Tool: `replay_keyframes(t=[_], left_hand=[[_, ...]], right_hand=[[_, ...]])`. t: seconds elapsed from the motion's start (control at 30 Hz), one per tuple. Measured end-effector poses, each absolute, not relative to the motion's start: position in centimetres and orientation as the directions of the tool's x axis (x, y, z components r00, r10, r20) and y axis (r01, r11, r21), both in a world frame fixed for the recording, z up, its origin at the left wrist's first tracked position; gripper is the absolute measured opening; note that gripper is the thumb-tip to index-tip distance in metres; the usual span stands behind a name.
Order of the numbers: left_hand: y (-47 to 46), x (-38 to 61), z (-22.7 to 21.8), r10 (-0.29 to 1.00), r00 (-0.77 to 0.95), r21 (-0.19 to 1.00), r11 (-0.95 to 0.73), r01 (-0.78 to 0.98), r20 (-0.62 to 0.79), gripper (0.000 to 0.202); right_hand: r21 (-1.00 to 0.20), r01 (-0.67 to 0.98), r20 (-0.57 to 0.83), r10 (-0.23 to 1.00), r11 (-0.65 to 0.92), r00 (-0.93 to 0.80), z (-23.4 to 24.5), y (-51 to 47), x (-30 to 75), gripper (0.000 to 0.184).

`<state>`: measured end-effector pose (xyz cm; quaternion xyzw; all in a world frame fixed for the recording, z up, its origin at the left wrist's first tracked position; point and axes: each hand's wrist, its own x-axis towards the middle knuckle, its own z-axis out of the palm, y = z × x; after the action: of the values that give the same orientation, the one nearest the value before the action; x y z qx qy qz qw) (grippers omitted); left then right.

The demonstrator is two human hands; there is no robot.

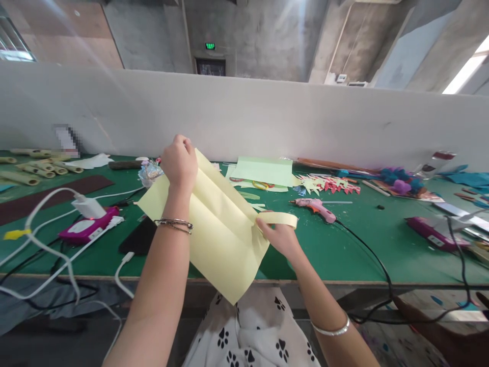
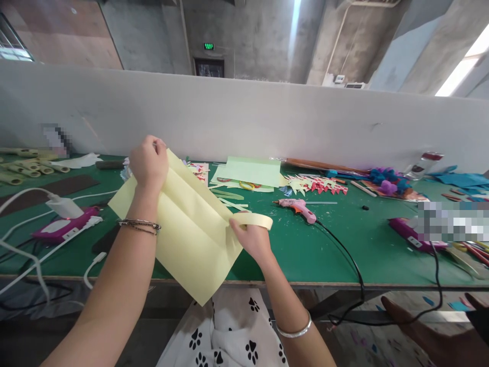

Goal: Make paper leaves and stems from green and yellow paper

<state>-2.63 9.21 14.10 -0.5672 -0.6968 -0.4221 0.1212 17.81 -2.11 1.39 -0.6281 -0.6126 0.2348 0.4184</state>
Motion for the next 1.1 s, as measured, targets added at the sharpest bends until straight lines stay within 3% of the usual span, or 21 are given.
replay_keyframes(t=[0.13, 0.3, 0.43, 0.6, 0.7, 0.87, 1.1], left_hand=[[9.1, -3.0, 14.1, 0.676, -0.327, 0.432, 0.016, 0.902, 0.66, 0.037], [9.1, -3.1, 14.2, 0.671, -0.326, 0.438, 0.002, 0.899, 0.665, 0.037], [9.3, -2.9, 14.2, 0.657, -0.325, 0.461, -0.038, 0.886, 0.68, 0.035], [9.6, -3.1, 14.1, 0.637, -0.338, 0.501, -0.087, 0.861, 0.692, 0.031], [9.6, -3.2, 14.0, 0.628, -0.333, 0.489, -0.087, 0.868, 0.704, 0.031], [9.6, -3.2, 13.8, 0.627, -0.333, 0.479, -0.074, 0.875, 0.704, 0.033], [9.8, -3.2, 13.8, 0.617, -0.321, 0.467, -0.086, 0.88, 0.719, 0.035]], right_hand=[[-0.785, 0.619, 0.216, 0.941, 0.009, 0.262, 0.9, -1.8, 18.2, 0.043], [-0.812, 0.583, 0.244, 0.9, -0.013, 0.36, 0.8, -1.4, 18.4, 0.04], [-0.812, 0.584, 0.262, 0.902, 0.014, 0.342, 1.1, -1.7, 17.7, 0.043], [-0.609, 0.793, 0.315, 0.923, 0.02, 0.219, 1.1, -2.0, 17.2, 0.041], [-0.57, 0.821, 0.346, 0.918, 0.043, 0.193, 0.9, -2.0, 17.4, 0.038], [-0.633, 0.77, 0.342, 0.921, 0.08, 0.186, 1.2, -2.0, 17.7, 0.046], [-0.852, 0.523, 0.163, 0.955, 0.01, 0.247, 1.3, -1.7, 17.8, 0.043]])
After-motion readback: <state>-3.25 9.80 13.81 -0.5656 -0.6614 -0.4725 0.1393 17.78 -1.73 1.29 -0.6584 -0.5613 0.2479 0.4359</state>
